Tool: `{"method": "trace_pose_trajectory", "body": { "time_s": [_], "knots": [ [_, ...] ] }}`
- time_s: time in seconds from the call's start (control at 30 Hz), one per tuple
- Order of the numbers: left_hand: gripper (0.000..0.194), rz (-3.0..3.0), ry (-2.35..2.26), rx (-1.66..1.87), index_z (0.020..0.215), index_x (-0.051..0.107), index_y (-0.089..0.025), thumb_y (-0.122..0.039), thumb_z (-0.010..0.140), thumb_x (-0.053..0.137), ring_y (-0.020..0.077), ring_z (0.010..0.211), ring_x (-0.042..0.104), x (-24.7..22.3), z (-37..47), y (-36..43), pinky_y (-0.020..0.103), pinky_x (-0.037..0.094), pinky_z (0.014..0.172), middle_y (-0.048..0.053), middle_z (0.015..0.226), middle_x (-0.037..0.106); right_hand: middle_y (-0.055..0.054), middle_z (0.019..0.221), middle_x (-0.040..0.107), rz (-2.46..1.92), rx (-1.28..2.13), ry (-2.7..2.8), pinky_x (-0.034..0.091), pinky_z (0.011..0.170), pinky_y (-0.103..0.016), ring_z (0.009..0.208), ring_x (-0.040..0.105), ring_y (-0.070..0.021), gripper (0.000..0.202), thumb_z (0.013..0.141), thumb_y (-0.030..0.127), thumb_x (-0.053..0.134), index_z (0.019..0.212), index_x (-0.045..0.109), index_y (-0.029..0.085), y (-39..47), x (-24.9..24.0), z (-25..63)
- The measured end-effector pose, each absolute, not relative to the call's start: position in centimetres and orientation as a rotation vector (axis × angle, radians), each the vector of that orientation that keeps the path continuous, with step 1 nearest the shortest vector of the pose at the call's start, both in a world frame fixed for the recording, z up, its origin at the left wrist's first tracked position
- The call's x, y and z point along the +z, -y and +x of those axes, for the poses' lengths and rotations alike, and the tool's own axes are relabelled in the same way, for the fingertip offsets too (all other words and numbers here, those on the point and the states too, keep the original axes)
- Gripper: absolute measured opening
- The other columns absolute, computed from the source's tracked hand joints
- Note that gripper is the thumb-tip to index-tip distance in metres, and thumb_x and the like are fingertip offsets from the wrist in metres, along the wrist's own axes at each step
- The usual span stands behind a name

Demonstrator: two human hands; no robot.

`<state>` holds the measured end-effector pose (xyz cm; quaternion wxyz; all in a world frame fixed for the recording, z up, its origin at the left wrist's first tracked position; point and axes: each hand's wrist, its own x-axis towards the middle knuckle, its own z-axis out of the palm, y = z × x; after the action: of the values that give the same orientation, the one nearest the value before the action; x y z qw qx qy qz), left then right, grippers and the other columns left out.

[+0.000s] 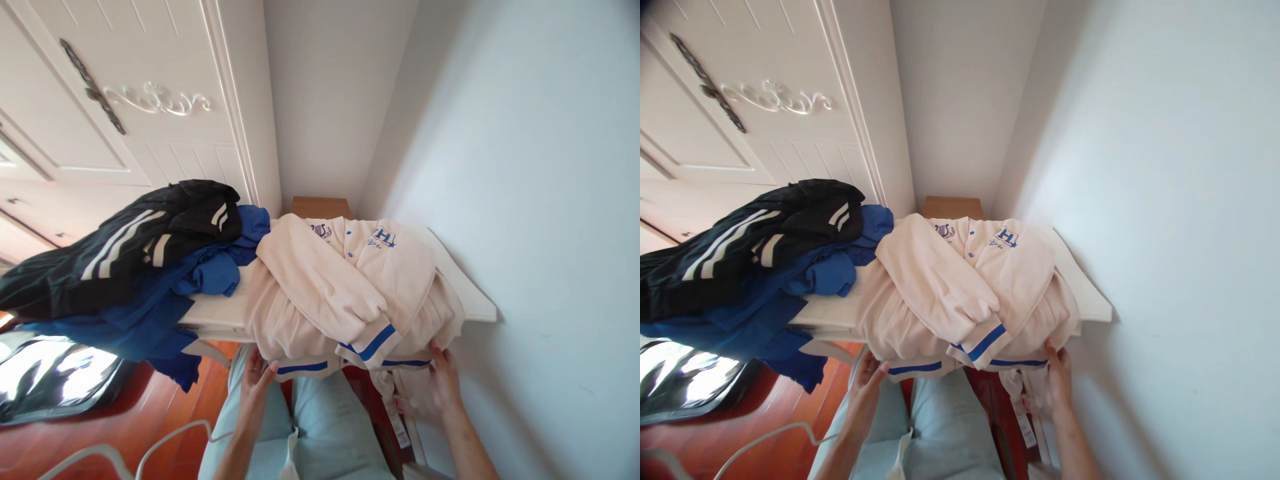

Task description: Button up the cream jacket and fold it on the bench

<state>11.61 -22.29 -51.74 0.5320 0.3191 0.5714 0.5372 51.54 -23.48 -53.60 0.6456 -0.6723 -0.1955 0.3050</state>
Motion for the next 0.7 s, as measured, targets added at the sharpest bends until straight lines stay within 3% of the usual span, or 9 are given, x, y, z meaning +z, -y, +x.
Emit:
{"method": "trace_pose_trajectory", "body": {
  "time_s": [0.1, 0.23, 0.37, 0.5, 0.7],
  "knots": [
    [0.063, 0.708, -1.398, 1.088, 0.115, 0.059, -0.016, -0.052, 0.067, 0.076, 0.0329, 0.105, 0.065, -50.7, 11.6, 21.7, 0.037, 0.053, 0.087, 0.012, 0.106, 0.07, -0.011, 0.093, 0.072, -1.416, 1.04, 0.366, 0.059, 0.075, -0.04, 0.085, 0.07, -0.0284, 0.055, 0.055, 0.054, 0.082, 0.092, 0.068, 0.016, 24.2, -53.1, 52.0],
    [0.045, 0.619, -1.452, 0.975, 0.086, 0.07, -0.014, -0.049, 0.06, 0.081, 0.032, 0.078, 0.069, -49.8, 11.0, 22.8, 0.035, 0.053, 0.069, 0.008, 0.075, 0.07, -0.011, 0.082, 0.073, -1.478, 1.141, 0.477, 0.059, 0.077, -0.046, 0.078, 0.071, -0.0338, 0.043, 0.05, 0.046, 0.086, 0.079, 0.071, 0.018, 25.8, -51.8, 53.1],
    [0.043, 0.433, -1.323, 0.993, 0.083, 0.07, -0.016, -0.048, 0.056, 0.084, 0.0322, 0.079, 0.069, -49.6, 10.2, 24.7, 0.035, 0.053, 0.065, 0.006, 0.073, 0.071, -0.008, 0.077, 0.073, -1.471, 1.128, 0.558, 0.057, 0.082, -0.049, 0.079, 0.071, -0.0352, 0.033, 0.054, 0.047, 0.085, 0.074, 0.072, 0.025, 27.3, -50.7, 53.7],
    [0.05, 0.337, -1.293, 1.009, 0.087, 0.069, -0.015, -0.038, 0.047, 0.088, 0.0324, 0.085, 0.07, -47.9, 9.7, 26.4, 0.036, 0.056, 0.069, 0.006, 0.076, 0.071, -0.01, 0.07, 0.069, -1.526, 1.141, 0.417, 0.057, 0.065, -0.041, 0.064, 0.07, -0.0306, 0.036, 0.048, 0.047, 0.088, 0.07, 0.071, 0.024, 29.1, -48.9, 54.0],
    [0.057, 0.224, -1.367, 0.936, 0.091, 0.071, -0.014, -0.043, 0.046, 0.091, 0.0339, 0.084, 0.071, -43.4, 9.4, 28.9, 0.036, 0.058, 0.066, 0.009, 0.076, 0.073, -0.014, 0.071, 0.068, -1.727, 1.087, 0.285, 0.053, 0.052, -0.038, 0.055, 0.066, -0.0288, 0.045, 0.026, 0.046, 0.087, 0.064, 0.068, 0.03, 32.6, -44.2, 55.0]
  ]
}}
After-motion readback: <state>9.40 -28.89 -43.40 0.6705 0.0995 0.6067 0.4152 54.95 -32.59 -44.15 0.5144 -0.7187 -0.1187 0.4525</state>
